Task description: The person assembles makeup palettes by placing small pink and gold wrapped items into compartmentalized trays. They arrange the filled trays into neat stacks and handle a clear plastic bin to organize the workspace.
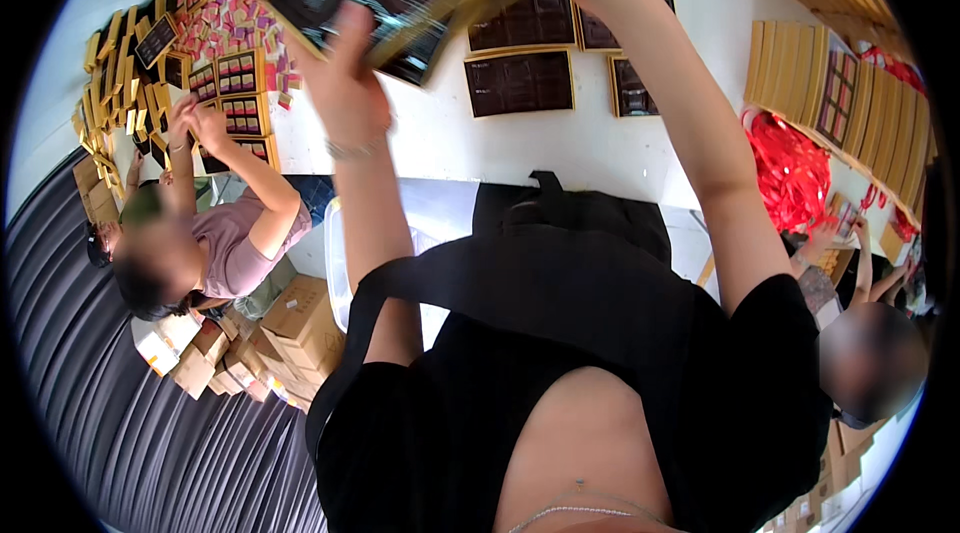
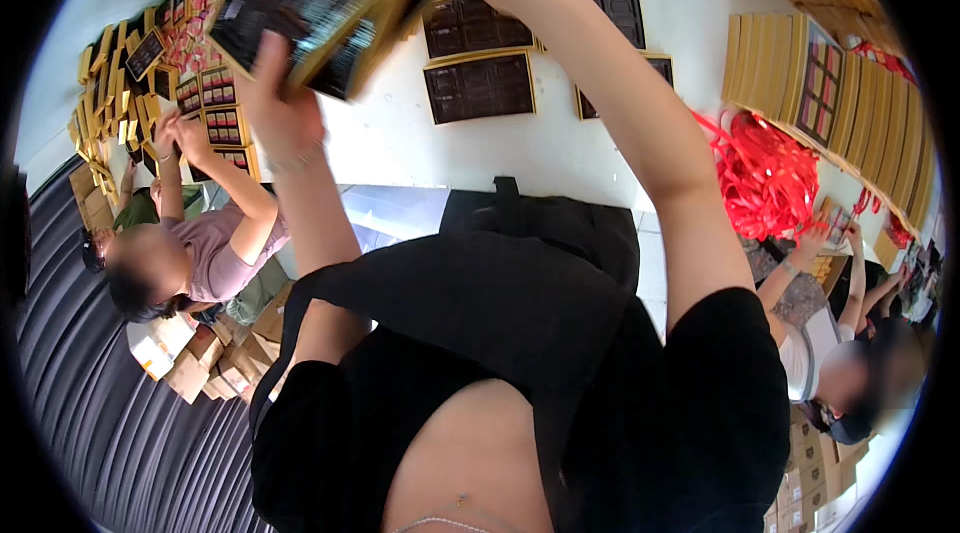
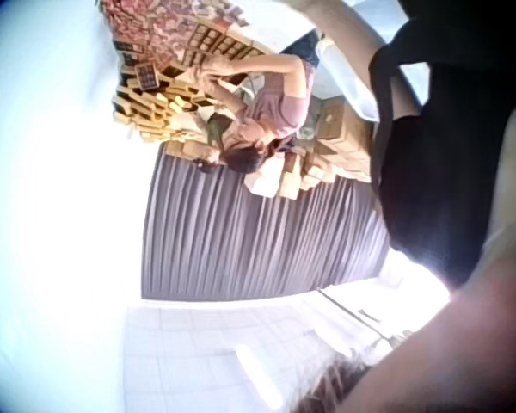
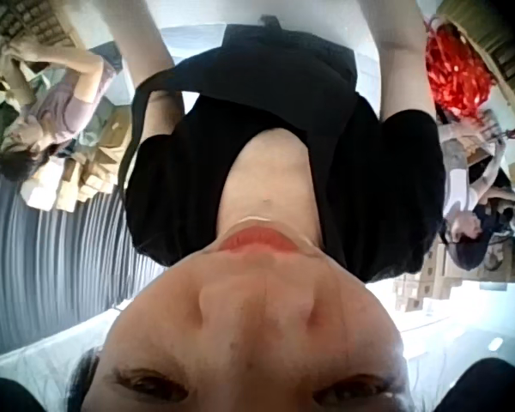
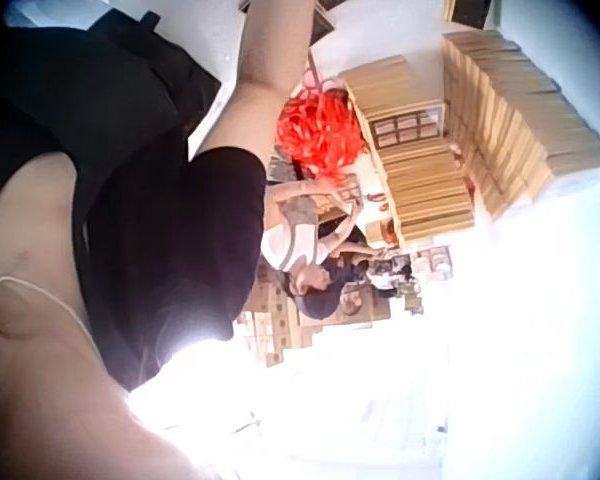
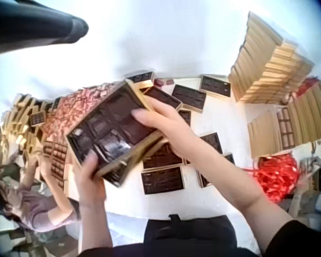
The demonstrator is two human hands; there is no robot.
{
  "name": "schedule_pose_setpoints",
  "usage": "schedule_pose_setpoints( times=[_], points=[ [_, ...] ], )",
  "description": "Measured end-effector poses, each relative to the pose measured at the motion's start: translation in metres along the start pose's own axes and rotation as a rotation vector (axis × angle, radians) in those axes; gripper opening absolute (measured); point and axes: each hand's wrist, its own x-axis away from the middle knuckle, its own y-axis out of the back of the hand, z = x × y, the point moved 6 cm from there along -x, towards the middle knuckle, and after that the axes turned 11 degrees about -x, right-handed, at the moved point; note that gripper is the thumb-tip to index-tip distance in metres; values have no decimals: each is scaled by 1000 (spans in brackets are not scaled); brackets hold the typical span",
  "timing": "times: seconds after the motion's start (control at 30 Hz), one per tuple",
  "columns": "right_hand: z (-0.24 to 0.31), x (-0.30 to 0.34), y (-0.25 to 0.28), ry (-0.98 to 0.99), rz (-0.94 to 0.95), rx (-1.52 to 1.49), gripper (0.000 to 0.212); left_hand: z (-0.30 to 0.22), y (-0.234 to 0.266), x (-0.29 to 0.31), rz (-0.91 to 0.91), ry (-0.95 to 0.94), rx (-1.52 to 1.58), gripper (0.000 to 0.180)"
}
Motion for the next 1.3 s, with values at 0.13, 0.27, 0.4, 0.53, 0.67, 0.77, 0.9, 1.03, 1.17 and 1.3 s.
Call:
schedule_pose_setpoints(
  times=[0.13,0.27,0.4,0.53,0.67,0.77,0.9,1.03,1.17,1.3],
  points=[
    [-83,180,76,-17,-294,30,65,70,-31,135,219,478,-97,95],
    [-208,275,94,-293,-582,-216,63,173,5,183,400,595,-198,86],
    [-216,247,91,-229,-486,-131,70,186,19,155,511,423,-321,76],
    [-194,294,99,-150,-611,-267,60,152,-18,178,719,155,-350,87],
    [-183,382,171,-14,-829,-514,48,165,-39,209,740,-219,-1097,86],
    [-186,411,215,112,-986,-396,43,188,-36,207,836,-380,-1638,80],
    [-224,389,238,98,-1004,-463,45,190,-22,200,695,-531,-1778,73],
    [-208,358,218,114,-999,-206,41,178,-5,192,653,-646,-1680,63],
    [-162,376,238,222,-940,-460,39,131,33,176,510,-626,-1520,62],
    [-75,336,259,462,-989,-99,43,137,134,139,258,-500,-1874,57]
  ],
)
